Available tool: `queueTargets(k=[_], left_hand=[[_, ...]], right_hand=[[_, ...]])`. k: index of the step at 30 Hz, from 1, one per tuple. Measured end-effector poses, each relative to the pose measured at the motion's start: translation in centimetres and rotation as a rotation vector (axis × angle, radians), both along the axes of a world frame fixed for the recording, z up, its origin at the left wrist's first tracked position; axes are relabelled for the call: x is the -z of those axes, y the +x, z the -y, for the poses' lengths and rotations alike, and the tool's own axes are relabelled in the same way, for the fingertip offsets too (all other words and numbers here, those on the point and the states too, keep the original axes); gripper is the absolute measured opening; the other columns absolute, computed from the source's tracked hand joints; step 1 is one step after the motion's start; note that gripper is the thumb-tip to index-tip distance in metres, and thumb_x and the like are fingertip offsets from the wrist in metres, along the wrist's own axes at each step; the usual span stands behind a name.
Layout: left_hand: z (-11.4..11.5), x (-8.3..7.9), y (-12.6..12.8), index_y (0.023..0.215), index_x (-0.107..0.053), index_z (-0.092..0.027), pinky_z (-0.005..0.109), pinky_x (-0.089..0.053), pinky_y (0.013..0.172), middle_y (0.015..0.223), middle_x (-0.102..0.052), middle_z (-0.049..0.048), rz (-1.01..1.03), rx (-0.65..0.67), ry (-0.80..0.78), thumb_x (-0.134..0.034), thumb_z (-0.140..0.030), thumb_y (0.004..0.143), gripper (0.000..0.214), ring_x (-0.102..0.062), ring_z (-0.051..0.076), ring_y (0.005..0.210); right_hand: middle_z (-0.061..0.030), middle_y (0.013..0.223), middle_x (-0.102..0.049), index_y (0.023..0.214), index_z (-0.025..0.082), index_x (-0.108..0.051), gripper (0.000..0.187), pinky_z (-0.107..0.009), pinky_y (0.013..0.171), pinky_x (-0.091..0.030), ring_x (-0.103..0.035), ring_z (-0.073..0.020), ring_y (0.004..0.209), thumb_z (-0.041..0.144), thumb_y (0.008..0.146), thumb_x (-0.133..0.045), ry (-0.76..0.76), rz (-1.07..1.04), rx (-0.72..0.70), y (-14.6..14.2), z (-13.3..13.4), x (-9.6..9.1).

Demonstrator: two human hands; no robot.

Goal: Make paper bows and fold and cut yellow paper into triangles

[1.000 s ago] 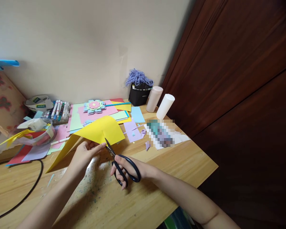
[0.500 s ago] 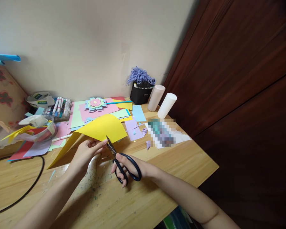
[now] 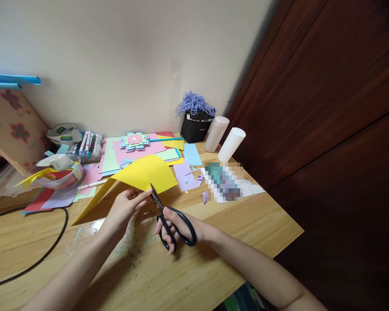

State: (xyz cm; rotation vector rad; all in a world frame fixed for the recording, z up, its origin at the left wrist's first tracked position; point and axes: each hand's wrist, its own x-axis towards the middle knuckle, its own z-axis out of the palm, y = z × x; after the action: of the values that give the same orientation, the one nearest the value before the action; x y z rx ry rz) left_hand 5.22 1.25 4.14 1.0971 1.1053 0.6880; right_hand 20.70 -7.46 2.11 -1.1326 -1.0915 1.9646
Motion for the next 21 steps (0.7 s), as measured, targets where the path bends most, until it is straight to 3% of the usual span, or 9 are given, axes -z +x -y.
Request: queueTargets(k=[7,15,21], left_hand=[[0.21,-0.12,0.04,0.093,-0.064,-0.010,0.026,-0.049,0.080,0.093,-0.067,0.0099,0.046,-0.004,-0.038,-0.075,-0.039,0.061,0.044,-0.063,0.016,0.083],[0.57,-0.40,0.35,0.074,-0.064,-0.012,0.022,-0.049,0.080,0.083,-0.065,0.0062,0.218,-0.097,-0.178,-0.073,-0.023,0.066,0.017,-0.060,0.008,0.068],[0.61,-0.56,0.16,0.077,-0.065,-0.012,0.022,-0.050,0.077,0.086,-0.065,0.0073,0.246,-0.080,-0.147,-0.074,-0.026,0.066,0.020,-0.060,0.010,0.071]], right_hand=[[0.0048,0.051,-0.045,0.079,0.012,-0.052,0.069,-0.024,0.045,-0.049,-0.049,-0.0077,0.040,0.076,0.076,-0.026,0.007,0.000,0.007,-0.22,0.04,-0.49],[0.0044,0.052,-0.046,0.081,0.014,-0.051,0.070,-0.024,0.045,-0.047,-0.051,-0.0091,0.042,0.078,0.075,-0.024,0.020,0.040,0.028,-0.35,0.46,-0.29],[0.0047,0.052,-0.045,0.080,0.014,-0.050,0.073,-0.026,0.046,-0.048,-0.049,-0.0089,0.042,0.082,0.070,-0.025,0.069,0.054,0.011,-0.36,0.56,-0.19]])
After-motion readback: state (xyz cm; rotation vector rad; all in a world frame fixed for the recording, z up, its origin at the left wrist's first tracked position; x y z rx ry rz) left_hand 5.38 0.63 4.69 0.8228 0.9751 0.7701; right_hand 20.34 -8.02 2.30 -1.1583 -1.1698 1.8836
